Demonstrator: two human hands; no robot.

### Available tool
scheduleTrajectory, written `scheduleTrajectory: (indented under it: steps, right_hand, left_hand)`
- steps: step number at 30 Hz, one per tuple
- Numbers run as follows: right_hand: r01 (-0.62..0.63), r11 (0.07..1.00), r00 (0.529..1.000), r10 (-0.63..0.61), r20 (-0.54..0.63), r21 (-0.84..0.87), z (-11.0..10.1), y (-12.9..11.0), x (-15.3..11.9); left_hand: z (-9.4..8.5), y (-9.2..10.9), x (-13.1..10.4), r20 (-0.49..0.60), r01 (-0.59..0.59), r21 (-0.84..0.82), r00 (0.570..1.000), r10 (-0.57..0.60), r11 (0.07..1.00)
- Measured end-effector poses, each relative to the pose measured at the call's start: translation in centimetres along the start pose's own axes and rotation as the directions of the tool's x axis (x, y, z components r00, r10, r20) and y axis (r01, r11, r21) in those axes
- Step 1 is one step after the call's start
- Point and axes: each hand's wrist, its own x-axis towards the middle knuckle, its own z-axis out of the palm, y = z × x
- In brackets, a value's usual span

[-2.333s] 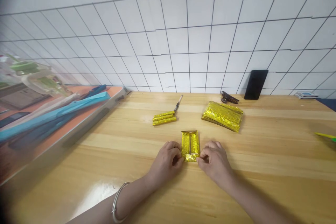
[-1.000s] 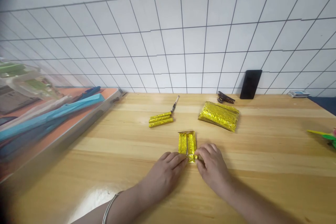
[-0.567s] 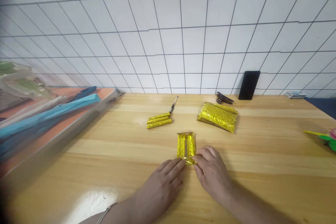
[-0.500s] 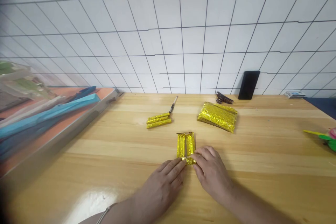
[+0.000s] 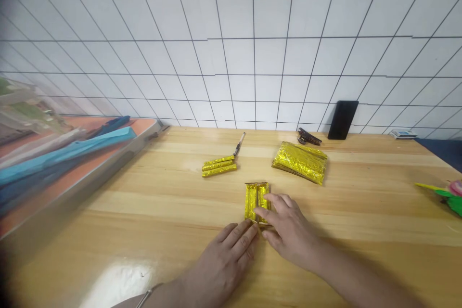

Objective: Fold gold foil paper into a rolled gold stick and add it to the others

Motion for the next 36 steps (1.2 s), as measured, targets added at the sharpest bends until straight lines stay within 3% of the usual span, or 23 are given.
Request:
scheduleTrajectory:
  steps: [7, 14, 23, 25, 27, 31, 33, 36]
  right_hand:
    - [0.074, 0.996, 0.994, -0.078, 0.079, 0.058, 0.5, 0.4, 1.3]
    - [0.052, 0.988, 0.997, -0.06, 0.054, 0.148, 1.7, 1.6, 1.2]
    - [-0.012, 0.983, 0.995, -0.005, 0.095, 0.182, 1.5, 1.8, 1.9]
    - [-0.018, 0.983, 0.995, 0.0, 0.1, 0.18, 1.4, 1.7, 1.9]
    - [-0.016, 0.984, 0.995, -0.003, 0.105, 0.178, 1.4, 1.6, 2.0]
    - [-0.015, 0.985, 0.995, -0.003, 0.104, 0.173, 1.5, 1.6, 2.0]
    - [-0.016, 0.984, 0.996, 0.0, 0.091, 0.176, 1.6, 1.7, 1.9]
    - [0.001, 0.978, 0.997, -0.017, 0.074, 0.21, 1.8, 1.8, 1.7]
  left_hand:
    - [-0.4, -0.2, 0.1, 0.009, -0.034, 0.029, 0.999, 0.033, 0.999]
    - [-0.4, -0.3, 0.1, 0.018, -0.031, 0.032, 0.999, 0.03, 0.999]
    - [-0.7, -0.1, 0.3, -0.007, 0.013, -0.045, 1.0, -0.013, 0.999]
    - [-0.6, -0.2, 0.4, -0.03, 0.055, -0.127, 0.998, -0.059, 0.99]
    - [-0.4, -0.3, 0.6, -0.046, 0.171, -0.263, 0.981, -0.189, 0.95]
    - [0.3, -0.8, 1.3, -0.047, 0.363, -0.556, 0.884, -0.464, 0.748]
    - [0.7, -1.2, 1.7, -0.025, 0.366, -0.619, 0.875, -0.484, 0.694]
    - [0.9, -1.8, 2.0, 0.005, 0.348, -0.631, 0.895, -0.445, 0.693]
